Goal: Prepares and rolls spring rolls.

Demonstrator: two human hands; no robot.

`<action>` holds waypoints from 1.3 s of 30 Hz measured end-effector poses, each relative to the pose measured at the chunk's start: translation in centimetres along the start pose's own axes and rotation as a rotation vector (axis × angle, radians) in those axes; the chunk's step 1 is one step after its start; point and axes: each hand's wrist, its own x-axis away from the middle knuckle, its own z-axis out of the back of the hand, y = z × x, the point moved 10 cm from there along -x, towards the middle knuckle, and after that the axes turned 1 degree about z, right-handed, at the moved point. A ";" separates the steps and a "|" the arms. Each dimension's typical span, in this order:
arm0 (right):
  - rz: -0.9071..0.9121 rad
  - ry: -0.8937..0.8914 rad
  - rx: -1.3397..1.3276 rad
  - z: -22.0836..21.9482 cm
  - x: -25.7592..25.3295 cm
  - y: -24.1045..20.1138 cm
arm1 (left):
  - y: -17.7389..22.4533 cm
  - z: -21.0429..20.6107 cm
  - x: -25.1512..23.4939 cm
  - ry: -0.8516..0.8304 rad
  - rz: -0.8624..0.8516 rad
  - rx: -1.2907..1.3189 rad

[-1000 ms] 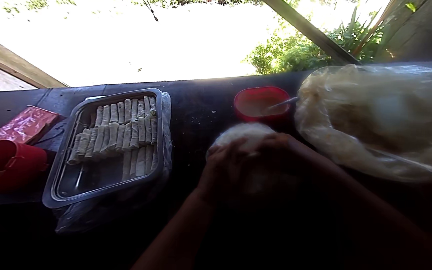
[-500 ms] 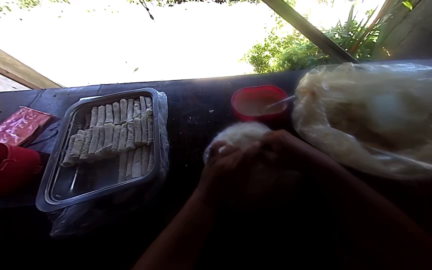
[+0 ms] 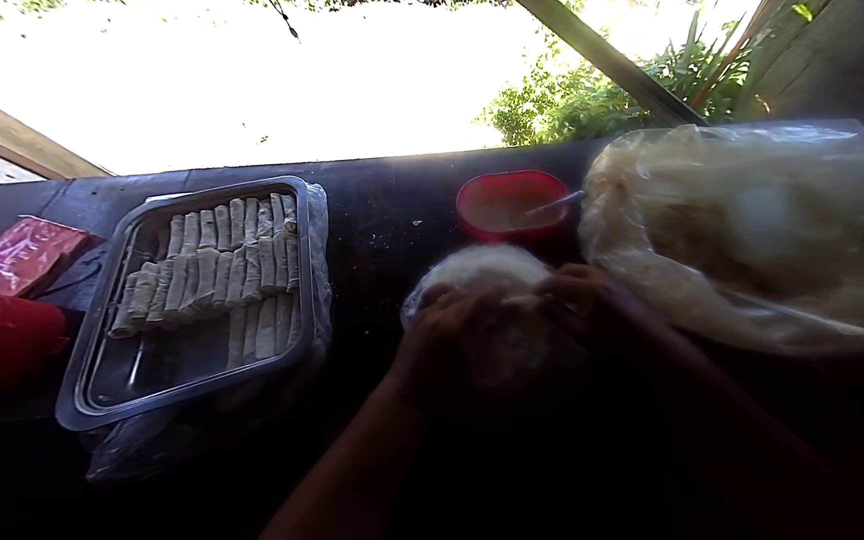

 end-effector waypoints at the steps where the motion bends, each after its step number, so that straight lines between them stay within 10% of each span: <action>1: 0.000 0.012 0.022 0.0 0.1 0.0 | -0.1 0.0 0.0 0.002 0.003 0.012; 30: -0.165 0.092 -0.015 -0.3 0.3 0.7 | -3.2 -0.2 0.4 -0.203 0.222 0.589; 39: -0.171 0.060 0.000 0.5 0.5 0.9 | -5.7 5.7 1.7 0.084 0.308 0.381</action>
